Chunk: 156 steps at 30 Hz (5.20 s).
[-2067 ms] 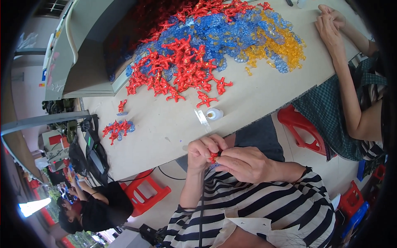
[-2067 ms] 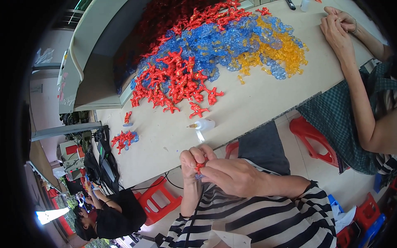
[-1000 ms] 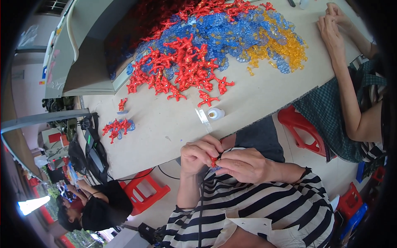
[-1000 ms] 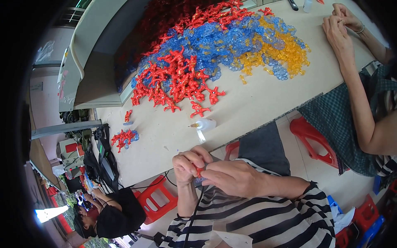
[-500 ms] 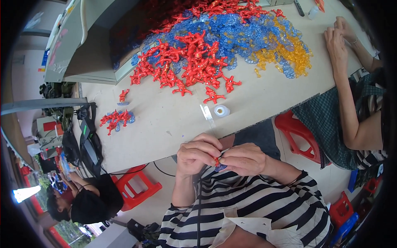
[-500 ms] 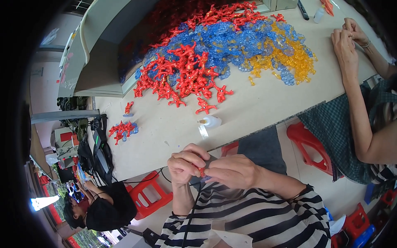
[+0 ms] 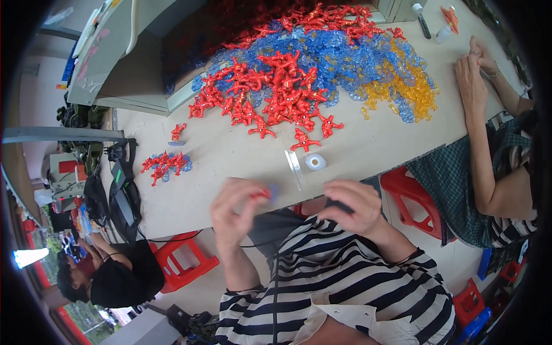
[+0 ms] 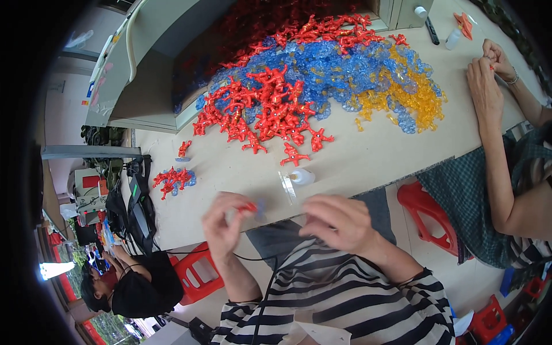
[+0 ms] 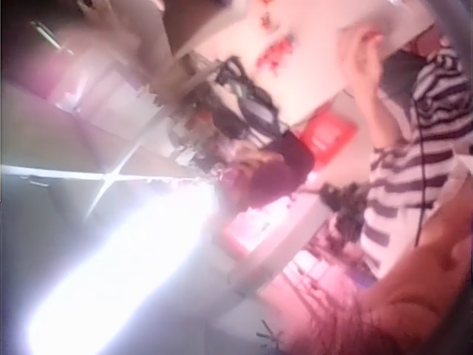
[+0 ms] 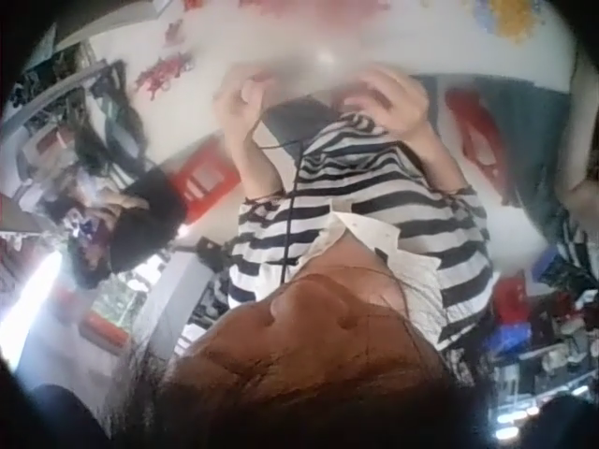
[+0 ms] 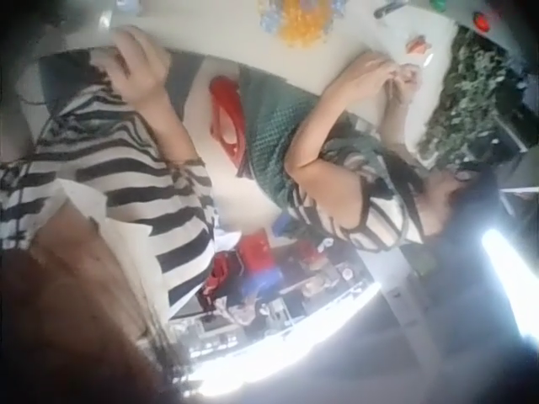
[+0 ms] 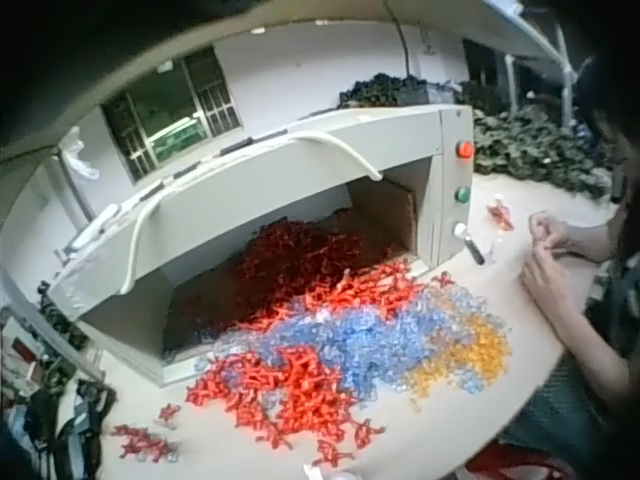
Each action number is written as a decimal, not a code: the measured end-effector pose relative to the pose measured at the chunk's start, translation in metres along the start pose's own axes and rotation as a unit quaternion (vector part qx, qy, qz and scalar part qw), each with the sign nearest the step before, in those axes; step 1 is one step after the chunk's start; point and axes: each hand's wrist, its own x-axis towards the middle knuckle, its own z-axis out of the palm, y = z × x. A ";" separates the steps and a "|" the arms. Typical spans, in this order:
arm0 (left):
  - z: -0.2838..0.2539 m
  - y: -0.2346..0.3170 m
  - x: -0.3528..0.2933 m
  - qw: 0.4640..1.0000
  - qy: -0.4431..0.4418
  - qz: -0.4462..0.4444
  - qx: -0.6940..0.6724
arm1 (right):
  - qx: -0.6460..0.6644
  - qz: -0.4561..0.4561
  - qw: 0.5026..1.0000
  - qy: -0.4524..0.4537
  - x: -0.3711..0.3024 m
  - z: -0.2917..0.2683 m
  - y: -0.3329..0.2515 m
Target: The person assembles small red and blue plastic toy parts into assembled toy units by hand, applying glue from a glue dispenser.
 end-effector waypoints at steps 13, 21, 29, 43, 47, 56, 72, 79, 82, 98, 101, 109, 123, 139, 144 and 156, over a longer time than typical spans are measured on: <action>0.056 0.011 0.045 0.971 0.069 -0.019 0.229 | -0.140 0.111 0.984 0.021 0.029 0.007 0.014; 0.096 0.014 0.044 0.987 0.077 -0.027 0.138 | 0.065 0.168 0.975 0.130 0.008 -0.002 0.011; 0.056 0.008 -0.004 0.847 -0.004 -0.233 -0.477 | 0.064 0.181 0.981 -0.007 0.009 -0.026 -0.003; 0.056 -0.002 -0.038 0.667 -0.010 -0.269 -0.695 | -0.013 0.064 0.998 -0.014 0.017 -0.009 -0.021; 0.058 -0.001 -0.037 0.673 -0.011 -0.269 -0.689 | -0.022 0.084 0.996 -0.014 0.017 -0.010 -0.021; 0.059 -0.001 -0.036 0.672 -0.019 -0.280 -0.686 | -0.016 0.101 0.995 -0.012 0.015 -0.015 -0.022; 0.058 0.001 -0.034 0.694 -0.032 -0.298 -0.654 | 0.015 0.088 0.996 -0.023 0.021 -0.017 -0.022; 0.061 0.001 -0.035 0.682 -0.030 -0.274 -0.678 | 0.077 0.229 0.969 0.040 0.019 -0.023 -0.017; 0.060 0.003 -0.038 0.674 -0.006 -0.266 -0.690 | 0.086 0.281 0.955 0.049 0.023 -0.012 0.005; 0.061 0.006 -0.031 0.673 -0.018 -0.287 -0.682 | -0.334 0.110 0.932 0.084 0.063 -0.052 0.053; 0.061 0.009 -0.030 0.673 -0.019 -0.284 -0.683 | -0.390 0.153 0.908 0.015 0.067 -0.059 0.050; 0.063 0.009 -0.033 0.683 -0.018 -0.293 -0.669 | -0.391 0.122 0.907 0.096 0.075 -0.068 0.062; 0.067 0.007 -0.036 0.677 -0.040 -0.283 -0.678 | -0.334 0.172 0.926 0.025 0.077 -0.051 0.047; 0.067 0.011 -0.037 0.672 -0.046 -0.287 -0.681 | -0.299 0.160 0.938 -0.066 0.066 -0.072 0.039; 0.067 0.012 -0.037 0.675 -0.044 -0.291 -0.677 | -0.291 0.177 0.935 -0.103 0.058 -0.076 0.034; 0.073 0.014 -0.037 0.670 -0.043 -0.286 -0.684 | -0.189 0.199 0.956 -0.107 0.040 -0.064 0.016</action>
